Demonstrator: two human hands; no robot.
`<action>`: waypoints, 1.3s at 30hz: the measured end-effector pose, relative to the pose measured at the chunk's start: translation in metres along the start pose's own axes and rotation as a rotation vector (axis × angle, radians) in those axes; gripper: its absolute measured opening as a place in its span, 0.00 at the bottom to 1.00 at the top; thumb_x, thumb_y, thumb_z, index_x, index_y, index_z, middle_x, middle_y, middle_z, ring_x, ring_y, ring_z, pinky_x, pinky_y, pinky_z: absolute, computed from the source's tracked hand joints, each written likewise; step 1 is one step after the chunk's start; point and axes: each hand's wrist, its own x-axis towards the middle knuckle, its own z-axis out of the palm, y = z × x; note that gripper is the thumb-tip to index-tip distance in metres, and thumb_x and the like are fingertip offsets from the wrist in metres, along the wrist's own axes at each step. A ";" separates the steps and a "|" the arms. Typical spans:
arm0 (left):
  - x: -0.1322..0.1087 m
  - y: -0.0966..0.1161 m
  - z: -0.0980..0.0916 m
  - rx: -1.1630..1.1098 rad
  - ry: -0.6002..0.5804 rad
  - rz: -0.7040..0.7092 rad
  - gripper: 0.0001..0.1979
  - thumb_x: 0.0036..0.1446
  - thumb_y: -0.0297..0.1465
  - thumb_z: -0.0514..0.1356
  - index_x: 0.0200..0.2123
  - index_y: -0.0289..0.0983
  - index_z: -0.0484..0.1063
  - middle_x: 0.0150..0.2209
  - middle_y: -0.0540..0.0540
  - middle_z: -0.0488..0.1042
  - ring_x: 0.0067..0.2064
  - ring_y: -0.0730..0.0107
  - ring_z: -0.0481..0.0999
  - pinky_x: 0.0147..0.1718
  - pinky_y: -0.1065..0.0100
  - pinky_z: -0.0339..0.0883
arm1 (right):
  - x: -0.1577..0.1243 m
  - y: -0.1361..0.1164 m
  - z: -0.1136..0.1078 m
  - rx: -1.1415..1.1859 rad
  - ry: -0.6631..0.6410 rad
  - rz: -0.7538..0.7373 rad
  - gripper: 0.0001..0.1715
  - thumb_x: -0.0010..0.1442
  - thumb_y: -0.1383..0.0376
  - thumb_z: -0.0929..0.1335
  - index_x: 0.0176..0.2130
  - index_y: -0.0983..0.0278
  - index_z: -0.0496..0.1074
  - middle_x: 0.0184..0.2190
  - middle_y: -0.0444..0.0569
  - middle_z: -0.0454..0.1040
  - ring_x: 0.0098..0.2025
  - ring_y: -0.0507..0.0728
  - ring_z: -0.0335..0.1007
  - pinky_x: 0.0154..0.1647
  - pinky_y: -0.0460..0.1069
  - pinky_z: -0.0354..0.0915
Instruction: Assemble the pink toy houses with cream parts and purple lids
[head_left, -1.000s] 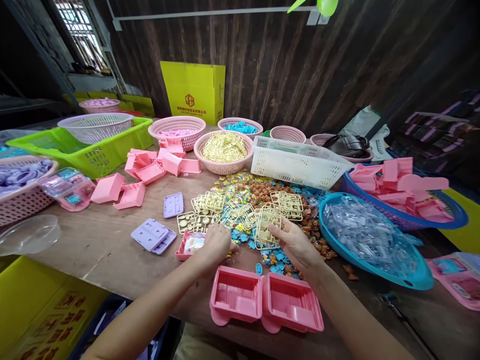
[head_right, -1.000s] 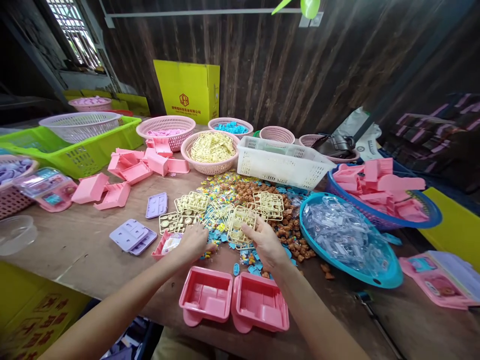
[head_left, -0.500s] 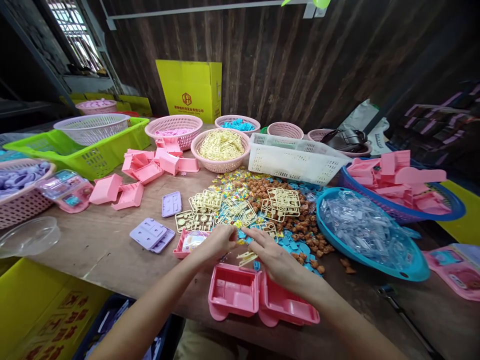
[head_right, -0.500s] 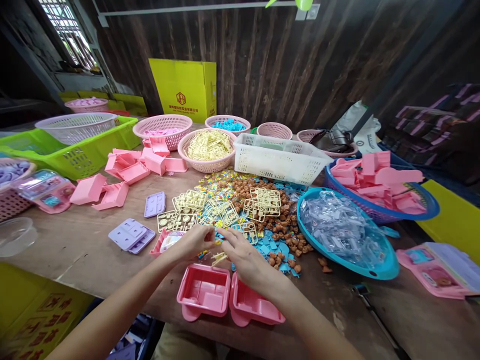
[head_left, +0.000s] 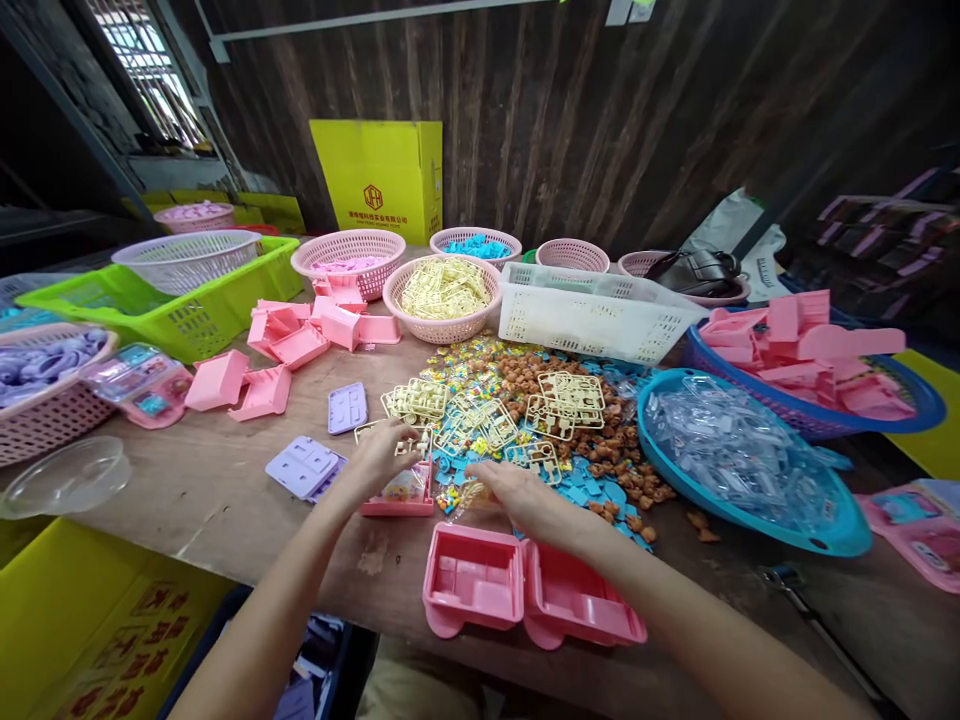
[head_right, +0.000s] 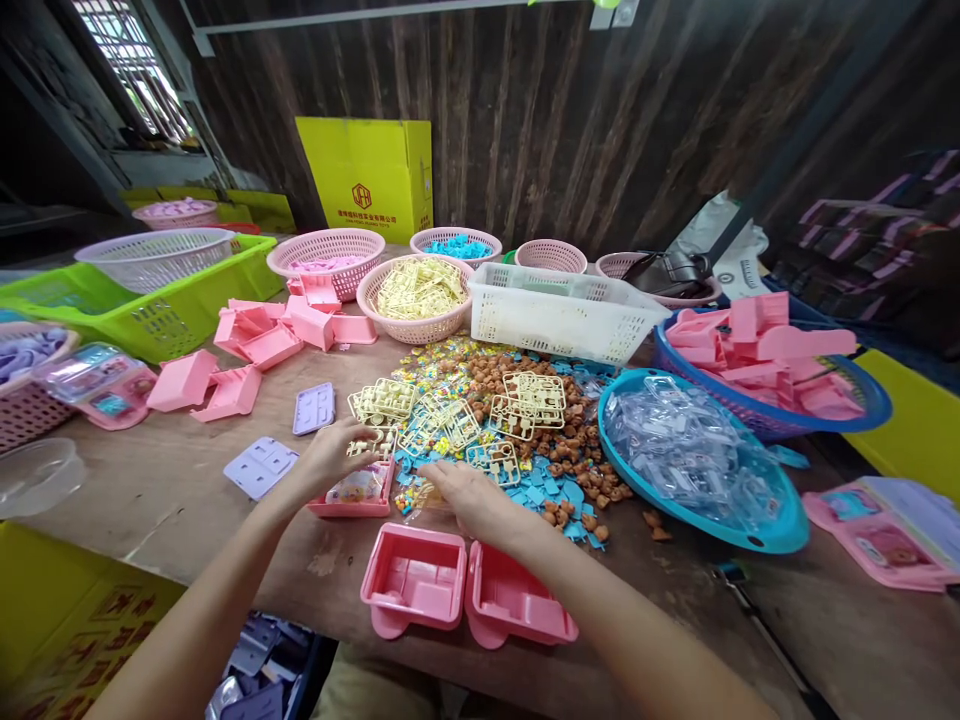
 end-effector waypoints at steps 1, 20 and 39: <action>-0.001 -0.008 0.000 0.101 -0.030 0.001 0.13 0.50 0.33 0.60 0.40 0.36 0.74 0.41 0.42 0.74 0.44 0.58 0.72 0.42 0.64 0.63 | 0.002 0.000 0.000 0.006 -0.034 0.005 0.36 0.47 0.84 0.62 0.54 0.65 0.60 0.48 0.52 0.69 0.47 0.55 0.65 0.44 0.47 0.60; -0.016 -0.021 0.009 -0.003 0.018 -0.014 0.07 0.43 0.30 0.64 0.25 0.36 0.69 0.30 0.48 0.72 0.33 0.66 0.69 0.31 0.69 0.59 | -0.007 0.013 -0.001 0.228 0.148 0.137 0.13 0.53 0.77 0.62 0.39 0.67 0.65 0.40 0.54 0.70 0.42 0.57 0.65 0.44 0.51 0.62; -0.016 0.091 -0.003 -0.439 0.123 0.246 0.08 0.55 0.30 0.58 0.27 0.37 0.76 0.27 0.50 0.77 0.29 0.73 0.73 0.30 0.73 0.62 | -0.042 -0.016 -0.018 0.098 0.447 -0.202 0.26 0.55 0.79 0.56 0.50 0.64 0.64 0.59 0.59 0.57 0.62 0.59 0.52 0.56 0.58 0.60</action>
